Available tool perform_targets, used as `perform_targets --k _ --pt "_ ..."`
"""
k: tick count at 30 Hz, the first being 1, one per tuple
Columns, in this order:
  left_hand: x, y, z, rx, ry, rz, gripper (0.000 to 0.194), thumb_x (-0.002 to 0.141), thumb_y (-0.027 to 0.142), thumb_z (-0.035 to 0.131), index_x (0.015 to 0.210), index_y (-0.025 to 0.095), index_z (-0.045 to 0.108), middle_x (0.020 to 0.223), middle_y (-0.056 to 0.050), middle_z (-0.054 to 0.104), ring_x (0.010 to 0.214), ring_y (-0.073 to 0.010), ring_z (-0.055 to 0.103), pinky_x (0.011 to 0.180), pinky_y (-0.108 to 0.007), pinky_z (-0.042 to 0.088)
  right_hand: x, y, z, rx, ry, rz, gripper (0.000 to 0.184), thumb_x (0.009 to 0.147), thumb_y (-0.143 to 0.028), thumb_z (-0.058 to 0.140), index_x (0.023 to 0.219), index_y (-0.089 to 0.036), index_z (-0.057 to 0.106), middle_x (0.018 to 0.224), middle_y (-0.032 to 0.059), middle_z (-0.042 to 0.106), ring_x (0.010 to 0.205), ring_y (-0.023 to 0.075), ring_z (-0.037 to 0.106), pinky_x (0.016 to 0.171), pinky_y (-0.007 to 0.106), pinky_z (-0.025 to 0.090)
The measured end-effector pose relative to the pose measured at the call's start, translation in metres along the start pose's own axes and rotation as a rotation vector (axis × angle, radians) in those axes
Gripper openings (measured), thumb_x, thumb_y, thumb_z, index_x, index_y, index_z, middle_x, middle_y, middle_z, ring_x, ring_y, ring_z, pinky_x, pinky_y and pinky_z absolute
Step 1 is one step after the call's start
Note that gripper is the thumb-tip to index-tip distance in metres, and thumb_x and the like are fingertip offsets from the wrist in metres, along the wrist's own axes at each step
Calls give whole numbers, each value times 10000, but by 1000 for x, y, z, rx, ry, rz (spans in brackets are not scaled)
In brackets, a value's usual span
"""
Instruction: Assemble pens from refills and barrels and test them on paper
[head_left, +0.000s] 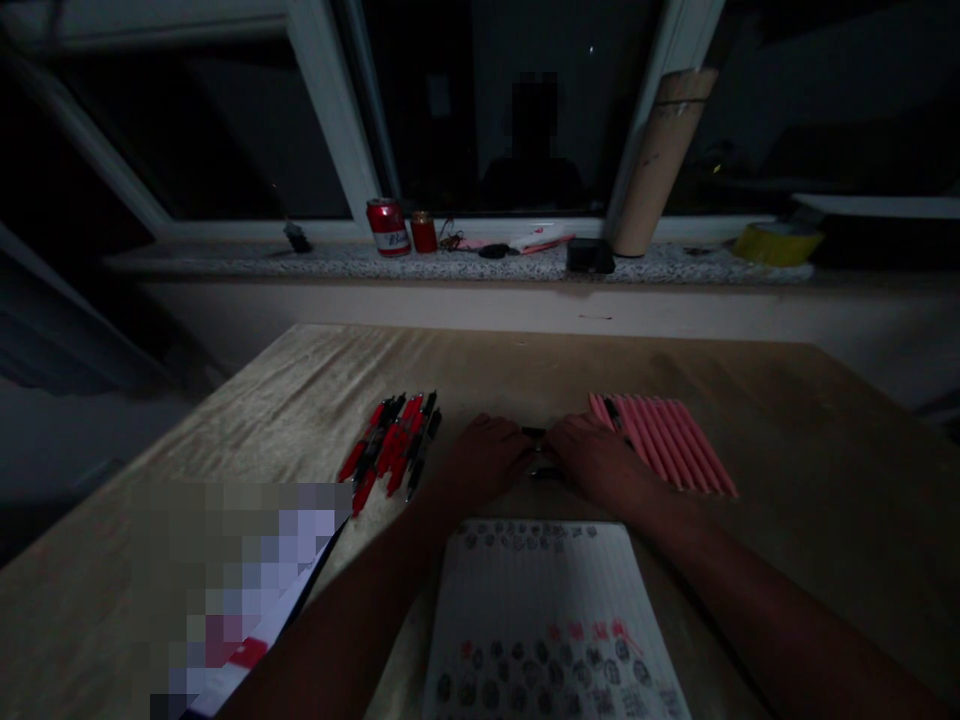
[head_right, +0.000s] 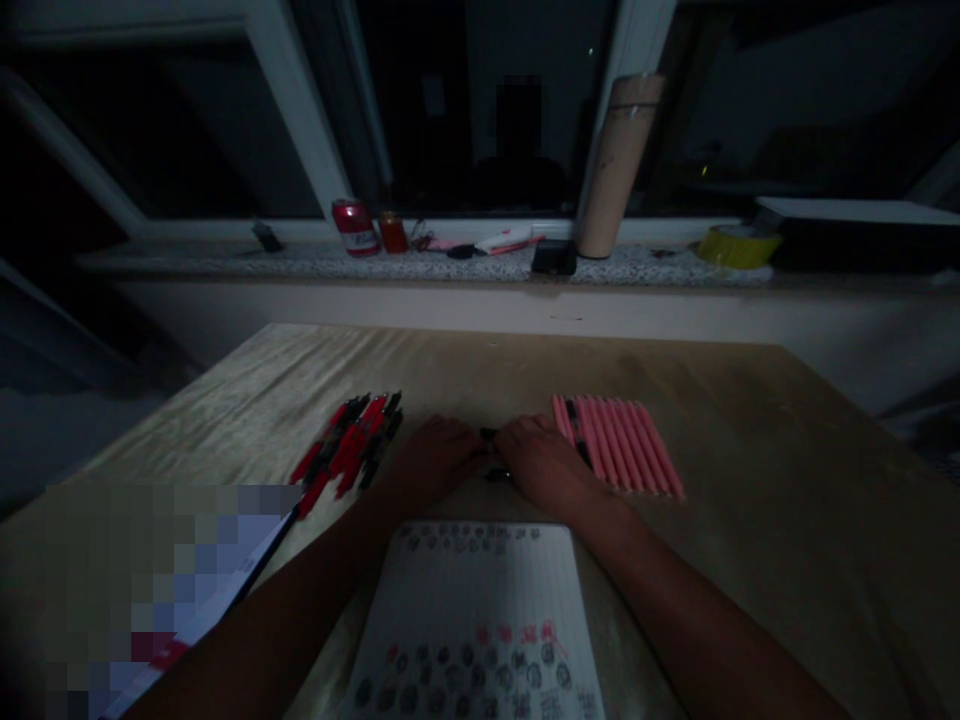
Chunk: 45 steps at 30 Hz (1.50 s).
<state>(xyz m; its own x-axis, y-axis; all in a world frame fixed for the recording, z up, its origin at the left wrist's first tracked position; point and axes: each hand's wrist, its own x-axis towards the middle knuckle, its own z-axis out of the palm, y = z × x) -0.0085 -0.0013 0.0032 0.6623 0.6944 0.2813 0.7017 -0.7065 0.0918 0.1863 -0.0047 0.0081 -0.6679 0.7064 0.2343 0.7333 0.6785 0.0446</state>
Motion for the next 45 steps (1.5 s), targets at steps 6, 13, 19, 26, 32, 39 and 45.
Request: perform_targets --k 6,13,19,26,32,39,45 --pt "0 -1 1 13 -10 23 223 919 307 419 970 205 611 910 -25 630 851 -168 560 786 -333 370 0 -1 -1 9 -12 0 101 871 -176 500 890 -161 598 840 55 619 826 198 535 770 309 346" --pt "-1 1 -2 30 20 6 219 908 273 417 919 184 617 897 -42 630 835 -171 562 785 -339 375 1 -4 -7 80 21 49 184 907 -230 449 897 -160 618 840 65 629 826 189 543 778 309 352" --pt "-2 -2 -2 51 107 -96 220 899 285 423 933 181 613 888 -49 628 819 -188 560 805 -361 387 -2 -4 -11 121 25 87 215 889 -267 478 1024 -153 600 912 83 633 859 202 555 775 313 362" --pt "-3 -3 0 34 168 -127 225 903 281 408 917 168 602 888 -59 626 837 -186 554 812 -359 390 -3 -6 -10 135 -59 35 226 894 -322 467 915 -168 631 843 62 626 789 187 561 715 298 357" --pt "-2 -3 0 32 164 -106 225 898 290 417 907 167 605 854 -56 625 806 -185 558 791 -358 400 -4 -12 -7 181 -120 -63 242 871 -376 505 921 -191 652 847 54 617 806 181 560 725 295 357" --pt "-3 -4 2 19 178 -104 200 888 280 443 916 172 609 876 -51 628 814 -181 557 793 -350 407 -3 -10 -12 129 -144 -6 168 817 -305 543 820 -161 630 804 52 624 740 169 552 683 278 343" --pt "-4 -4 2 10 192 -117 207 892 294 441 909 172 606 871 -51 624 808 -183 548 774 -340 410 -4 -6 -19 74 -117 117 151 778 -317 537 779 -178 598 738 40 629 666 167 557 589 268 288"
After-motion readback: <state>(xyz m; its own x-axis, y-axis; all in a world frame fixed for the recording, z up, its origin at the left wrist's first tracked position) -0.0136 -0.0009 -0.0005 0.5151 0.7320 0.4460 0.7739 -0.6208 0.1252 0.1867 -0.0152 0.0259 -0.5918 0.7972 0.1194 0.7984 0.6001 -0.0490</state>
